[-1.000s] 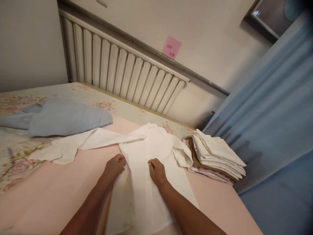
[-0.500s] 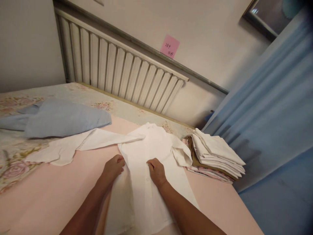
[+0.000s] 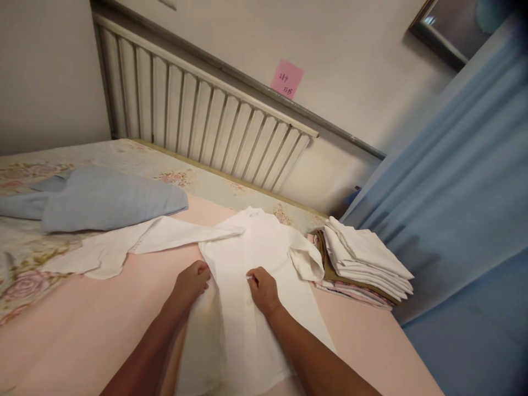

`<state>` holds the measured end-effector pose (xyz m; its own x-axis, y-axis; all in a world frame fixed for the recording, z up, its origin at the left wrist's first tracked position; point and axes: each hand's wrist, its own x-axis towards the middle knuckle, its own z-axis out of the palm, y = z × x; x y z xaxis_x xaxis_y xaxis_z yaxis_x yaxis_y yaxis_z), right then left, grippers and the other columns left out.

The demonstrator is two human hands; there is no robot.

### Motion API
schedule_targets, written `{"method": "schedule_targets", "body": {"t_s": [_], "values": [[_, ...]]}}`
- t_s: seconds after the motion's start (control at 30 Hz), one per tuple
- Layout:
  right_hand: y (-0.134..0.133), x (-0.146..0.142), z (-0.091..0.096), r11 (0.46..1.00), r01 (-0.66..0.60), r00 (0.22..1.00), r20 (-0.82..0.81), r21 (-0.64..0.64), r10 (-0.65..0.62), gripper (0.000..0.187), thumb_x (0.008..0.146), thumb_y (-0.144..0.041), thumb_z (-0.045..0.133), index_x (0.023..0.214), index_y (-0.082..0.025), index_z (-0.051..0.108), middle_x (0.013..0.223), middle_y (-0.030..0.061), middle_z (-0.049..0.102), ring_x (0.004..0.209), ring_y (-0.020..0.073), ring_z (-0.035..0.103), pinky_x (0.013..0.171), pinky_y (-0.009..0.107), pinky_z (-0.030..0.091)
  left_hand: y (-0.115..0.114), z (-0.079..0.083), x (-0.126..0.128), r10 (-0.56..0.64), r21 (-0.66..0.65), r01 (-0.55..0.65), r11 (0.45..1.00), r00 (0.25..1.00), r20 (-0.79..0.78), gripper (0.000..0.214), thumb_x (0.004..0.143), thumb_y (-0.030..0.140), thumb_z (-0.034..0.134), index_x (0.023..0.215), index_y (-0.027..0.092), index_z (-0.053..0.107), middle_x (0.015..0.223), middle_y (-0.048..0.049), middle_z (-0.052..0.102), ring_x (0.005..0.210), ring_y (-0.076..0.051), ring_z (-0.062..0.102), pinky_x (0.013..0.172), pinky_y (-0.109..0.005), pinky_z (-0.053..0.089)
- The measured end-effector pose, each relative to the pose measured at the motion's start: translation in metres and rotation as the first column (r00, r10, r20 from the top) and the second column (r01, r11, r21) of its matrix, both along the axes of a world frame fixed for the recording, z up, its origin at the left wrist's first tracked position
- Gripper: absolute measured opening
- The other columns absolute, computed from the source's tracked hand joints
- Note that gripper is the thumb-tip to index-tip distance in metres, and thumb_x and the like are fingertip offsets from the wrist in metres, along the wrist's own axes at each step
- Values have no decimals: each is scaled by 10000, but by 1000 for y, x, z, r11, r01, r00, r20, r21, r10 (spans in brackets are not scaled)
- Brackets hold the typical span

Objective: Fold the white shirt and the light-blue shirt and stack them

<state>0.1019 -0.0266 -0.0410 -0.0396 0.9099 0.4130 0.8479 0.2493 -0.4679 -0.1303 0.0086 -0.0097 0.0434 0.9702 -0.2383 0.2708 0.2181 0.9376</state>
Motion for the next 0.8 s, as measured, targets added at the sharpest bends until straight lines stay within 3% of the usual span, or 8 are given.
{"method": "schedule_targets", "body": {"t_s": [0.23,0.33,0.47,0.6,0.8], "values": [[0,-1,3,999,33,999,0,-16,-33,155,815,-157,473,861,-205,613,808,-2,605,723,128,548,708,243,429,1,-1,1,2,8,-2,1000,1000,-12,136,689,304,478,755,210,552,730,5,636,571,-119,605,497,-200,432],[0,0,1,1000,27,1000,5,1,-27,224,858,-169,430,938,-210,636,868,15,627,801,137,574,766,250,451,0,-1,1,9,16,-9,1000,1000,3,134,684,297,475,752,210,551,735,4,642,576,-116,607,499,-197,433],[6,-1,-5,995,97,970,226,-14,-91,332,921,-198,362,1116,-225,629,907,49,631,830,159,587,772,268,467,2,-3,0,7,8,-7,1000,1000,5,136,682,295,474,755,212,553,710,8,634,564,-122,608,486,-201,439],[16,-6,-3,971,191,871,481,-146,-99,385,936,-202,327,1250,-237,547,920,68,633,779,175,596,718,281,468,7,-12,-1,8,6,-8,1000,1000,-1,150,690,309,490,776,210,562,724,2,651,550,-120,613,480,-198,442],[28,-8,7,937,216,837,547,-273,-34,453,929,-182,286,1355,-216,436,956,93,647,807,199,625,723,313,472,10,-20,-1,1,0,-1,1000,1000,9,151,701,319,494,775,209,565,730,0,658,554,-120,623,475,-194,449]]}}
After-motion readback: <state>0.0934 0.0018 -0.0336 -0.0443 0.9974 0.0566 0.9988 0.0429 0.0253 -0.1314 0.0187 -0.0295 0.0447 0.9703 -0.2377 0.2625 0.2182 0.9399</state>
